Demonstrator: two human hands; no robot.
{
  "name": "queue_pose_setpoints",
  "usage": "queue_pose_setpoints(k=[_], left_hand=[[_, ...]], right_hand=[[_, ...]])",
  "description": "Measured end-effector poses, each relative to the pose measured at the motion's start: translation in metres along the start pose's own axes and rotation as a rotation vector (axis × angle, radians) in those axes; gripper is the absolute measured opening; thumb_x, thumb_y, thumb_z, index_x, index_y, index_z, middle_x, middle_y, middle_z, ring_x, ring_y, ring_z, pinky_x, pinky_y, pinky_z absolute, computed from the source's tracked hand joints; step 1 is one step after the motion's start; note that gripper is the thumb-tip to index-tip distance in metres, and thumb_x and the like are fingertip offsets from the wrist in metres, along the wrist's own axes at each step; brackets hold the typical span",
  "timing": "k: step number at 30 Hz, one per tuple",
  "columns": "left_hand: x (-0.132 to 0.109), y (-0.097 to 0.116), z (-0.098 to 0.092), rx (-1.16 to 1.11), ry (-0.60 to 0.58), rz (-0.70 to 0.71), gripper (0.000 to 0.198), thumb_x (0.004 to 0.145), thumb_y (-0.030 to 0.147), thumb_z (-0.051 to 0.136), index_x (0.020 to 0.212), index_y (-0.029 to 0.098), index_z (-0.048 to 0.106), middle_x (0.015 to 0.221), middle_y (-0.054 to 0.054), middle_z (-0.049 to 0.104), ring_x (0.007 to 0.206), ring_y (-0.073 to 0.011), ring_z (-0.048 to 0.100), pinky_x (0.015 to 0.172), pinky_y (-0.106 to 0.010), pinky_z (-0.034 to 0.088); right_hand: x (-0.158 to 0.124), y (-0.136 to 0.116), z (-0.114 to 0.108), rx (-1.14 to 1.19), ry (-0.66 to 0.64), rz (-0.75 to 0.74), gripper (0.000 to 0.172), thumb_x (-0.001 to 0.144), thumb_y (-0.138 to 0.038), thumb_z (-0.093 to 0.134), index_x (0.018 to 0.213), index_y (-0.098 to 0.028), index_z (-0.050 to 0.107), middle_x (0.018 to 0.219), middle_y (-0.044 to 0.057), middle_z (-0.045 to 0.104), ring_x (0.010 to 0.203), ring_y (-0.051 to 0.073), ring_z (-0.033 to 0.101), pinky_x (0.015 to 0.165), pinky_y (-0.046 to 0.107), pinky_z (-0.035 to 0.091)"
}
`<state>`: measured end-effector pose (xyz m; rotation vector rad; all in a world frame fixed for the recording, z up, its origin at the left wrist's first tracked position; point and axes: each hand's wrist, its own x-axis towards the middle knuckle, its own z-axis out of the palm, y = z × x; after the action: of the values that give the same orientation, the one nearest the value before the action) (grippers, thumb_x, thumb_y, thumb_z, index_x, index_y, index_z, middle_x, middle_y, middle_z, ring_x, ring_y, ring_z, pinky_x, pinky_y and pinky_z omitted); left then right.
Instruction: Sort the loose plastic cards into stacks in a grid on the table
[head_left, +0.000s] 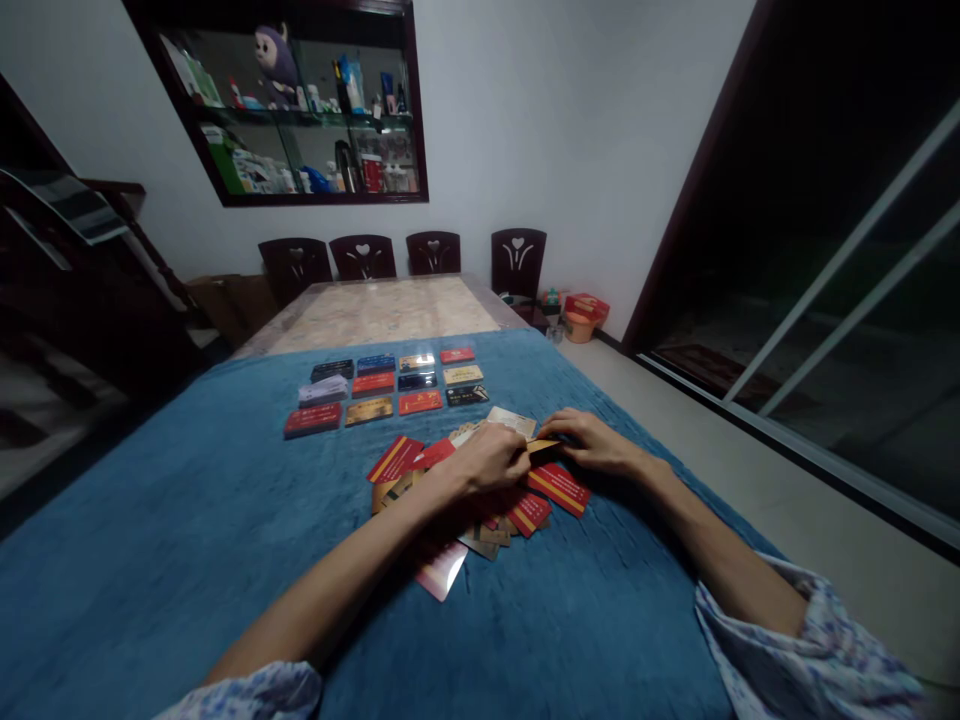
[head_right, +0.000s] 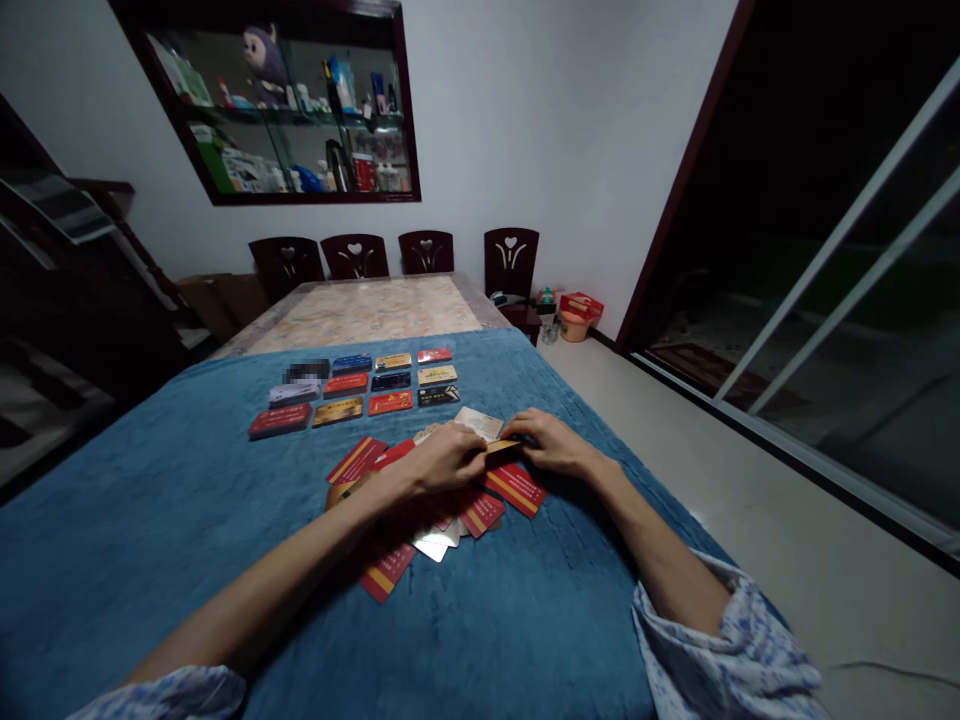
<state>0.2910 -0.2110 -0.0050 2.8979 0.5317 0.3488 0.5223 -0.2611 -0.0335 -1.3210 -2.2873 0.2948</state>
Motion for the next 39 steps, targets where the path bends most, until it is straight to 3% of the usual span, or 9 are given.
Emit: queue_pose_setpoints(k=[5, 14, 25, 33, 39], left_hand=[[0.000, -0.009, -0.006, -0.062, 0.037, -0.032, 0.025, 0.086, 0.013, 0.046, 0.077, 0.014, 0.069, 0.070, -0.005, 0.066, 0.062, -0.0125, 0.054, 0.063, -0.023, 0.039], [-0.001, -0.026, 0.003, -0.054, 0.087, -0.112, 0.024, 0.090, 0.011, 0.045, 0.083, 0.015, 0.067, 0.072, -0.004, 0.064, 0.062, -0.0135, 0.054, 0.061, -0.023, 0.036], [-0.001, -0.030, 0.001, -0.159, 0.156, -0.092, 0.023, 0.084, 0.005, 0.045, 0.082, 0.013, 0.067, 0.065, 0.000, 0.060, 0.057, -0.0106, 0.045, 0.058, -0.021, 0.031], [0.000, -0.035, 0.002, -0.235, 0.241, -0.121, 0.028, 0.081, 0.003, 0.047, 0.093, 0.013, 0.070, 0.075, -0.003, 0.067, 0.066, -0.0126, 0.057, 0.063, -0.021, 0.039], [0.000, -0.036, 0.007, -0.251, 0.235, -0.105, 0.031, 0.082, 0.003, 0.047, 0.099, 0.013, 0.071, 0.086, -0.006, 0.073, 0.075, -0.0151, 0.064, 0.069, -0.022, 0.045]], right_hand=[[0.002, -0.004, 0.001, 0.015, 0.069, 0.051, 0.026, 0.087, -0.014, 0.052, 0.098, -0.022, 0.075, 0.094, 0.006, 0.074, 0.090, 0.020, 0.066, 0.083, 0.033, 0.051], [0.004, 0.003, 0.011, 0.010, 0.155, 0.152, 0.017, 0.083, -0.016, 0.055, 0.083, -0.018, 0.072, 0.077, 0.004, 0.069, 0.070, 0.017, 0.061, 0.067, 0.027, 0.045], [0.007, 0.005, 0.018, -0.016, 0.207, 0.169, 0.015, 0.084, -0.020, 0.056, 0.080, -0.018, 0.070, 0.073, 0.003, 0.065, 0.070, 0.016, 0.057, 0.067, 0.028, 0.042], [0.008, -0.003, 0.015, 0.090, 0.418, 0.210, 0.014, 0.084, -0.028, 0.055, 0.079, -0.020, 0.065, 0.080, 0.005, 0.068, 0.075, 0.018, 0.061, 0.070, 0.031, 0.047], [0.010, -0.018, 0.009, 0.179, 0.505, 0.236, 0.020, 0.089, -0.039, 0.054, 0.087, -0.021, 0.063, 0.084, 0.004, 0.071, 0.077, 0.019, 0.065, 0.075, 0.032, 0.052]])
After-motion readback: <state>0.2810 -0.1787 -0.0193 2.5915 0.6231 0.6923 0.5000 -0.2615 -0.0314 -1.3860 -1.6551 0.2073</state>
